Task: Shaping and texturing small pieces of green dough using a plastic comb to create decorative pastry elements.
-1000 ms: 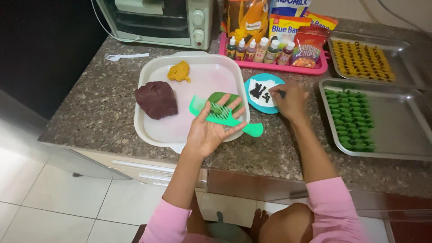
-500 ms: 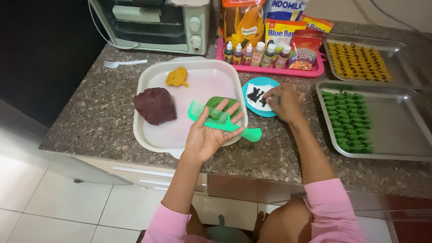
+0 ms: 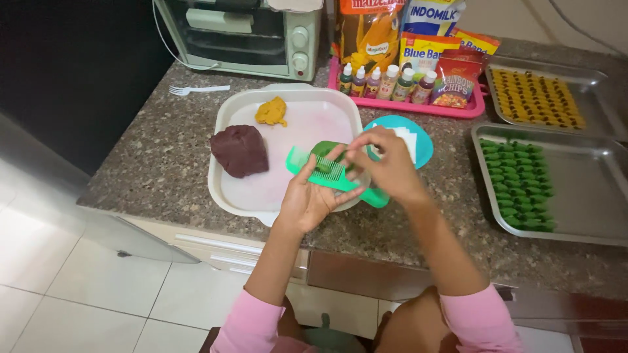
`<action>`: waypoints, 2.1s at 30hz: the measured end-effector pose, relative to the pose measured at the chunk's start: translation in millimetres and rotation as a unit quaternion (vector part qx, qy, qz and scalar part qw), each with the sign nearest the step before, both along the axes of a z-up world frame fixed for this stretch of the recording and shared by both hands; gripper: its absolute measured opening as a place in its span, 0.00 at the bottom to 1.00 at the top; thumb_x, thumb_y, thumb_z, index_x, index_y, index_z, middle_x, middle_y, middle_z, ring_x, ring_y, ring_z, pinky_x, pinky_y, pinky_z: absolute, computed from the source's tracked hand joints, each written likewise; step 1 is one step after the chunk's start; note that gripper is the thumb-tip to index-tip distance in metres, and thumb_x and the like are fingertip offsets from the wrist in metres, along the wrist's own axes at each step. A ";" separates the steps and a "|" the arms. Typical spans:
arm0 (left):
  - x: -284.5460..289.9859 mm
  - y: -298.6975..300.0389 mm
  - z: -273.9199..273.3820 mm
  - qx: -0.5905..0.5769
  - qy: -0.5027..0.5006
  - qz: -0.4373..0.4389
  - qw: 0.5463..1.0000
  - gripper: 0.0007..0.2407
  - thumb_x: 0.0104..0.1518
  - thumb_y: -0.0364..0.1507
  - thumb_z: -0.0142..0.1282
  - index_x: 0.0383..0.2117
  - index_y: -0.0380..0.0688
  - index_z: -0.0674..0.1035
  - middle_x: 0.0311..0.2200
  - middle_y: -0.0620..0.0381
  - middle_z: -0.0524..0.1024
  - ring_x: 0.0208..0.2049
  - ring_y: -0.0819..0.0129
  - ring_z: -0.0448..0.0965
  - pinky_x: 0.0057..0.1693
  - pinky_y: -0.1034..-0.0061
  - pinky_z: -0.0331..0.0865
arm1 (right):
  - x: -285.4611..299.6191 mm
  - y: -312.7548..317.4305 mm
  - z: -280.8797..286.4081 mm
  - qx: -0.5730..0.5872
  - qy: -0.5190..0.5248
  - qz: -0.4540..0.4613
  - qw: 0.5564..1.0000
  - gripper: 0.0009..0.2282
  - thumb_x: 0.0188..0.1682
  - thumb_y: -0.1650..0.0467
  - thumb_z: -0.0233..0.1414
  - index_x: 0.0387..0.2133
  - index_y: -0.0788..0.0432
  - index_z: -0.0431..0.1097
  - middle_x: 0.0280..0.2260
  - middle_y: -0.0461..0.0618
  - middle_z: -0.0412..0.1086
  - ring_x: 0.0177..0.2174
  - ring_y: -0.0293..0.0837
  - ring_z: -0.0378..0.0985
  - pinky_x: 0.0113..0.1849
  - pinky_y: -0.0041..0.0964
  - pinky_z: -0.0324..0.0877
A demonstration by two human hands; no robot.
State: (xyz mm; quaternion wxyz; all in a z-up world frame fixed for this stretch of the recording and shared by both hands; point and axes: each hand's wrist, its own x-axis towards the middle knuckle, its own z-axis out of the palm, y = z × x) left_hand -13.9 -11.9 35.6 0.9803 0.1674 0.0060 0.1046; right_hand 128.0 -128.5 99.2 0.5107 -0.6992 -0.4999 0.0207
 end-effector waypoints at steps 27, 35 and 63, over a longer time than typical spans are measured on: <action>7.8 6.6 -27.6 -0.022 0.023 0.002 0.999 0.19 0.66 0.45 0.49 0.53 0.46 0.75 0.45 0.48 0.79 0.45 0.49 0.82 0.52 0.45 0.78 | -43.0 20.1 -31.1 -0.032 -0.141 -0.013 0.989 0.03 0.50 0.66 0.58 0.35 0.45 0.76 0.38 0.39 0.67 0.47 0.42 0.65 0.49 0.42 0.51; 34.4 31.6 -87.4 -0.068 0.023 0.006 0.997 0.20 0.65 0.46 0.51 0.51 0.43 0.76 0.45 0.47 0.80 0.43 0.55 0.83 0.54 0.45 0.76 | -52.5 23.3 -30.8 0.045 -0.277 -0.036 0.959 0.04 0.53 0.64 0.57 0.35 0.49 0.74 0.39 0.41 0.66 0.47 0.43 0.64 0.48 0.45 0.49; 12.5 10.9 -35.6 -0.006 -0.024 -0.008 1.000 0.30 0.66 0.52 0.39 0.69 0.48 0.62 0.53 0.43 0.75 0.53 0.41 0.77 0.53 0.38 0.75 | -37.2 14.5 -56.4 0.075 -0.125 -0.004 0.989 0.07 0.47 0.70 0.64 0.38 0.49 0.78 0.34 0.42 0.71 0.40 0.44 0.71 0.46 0.41 0.58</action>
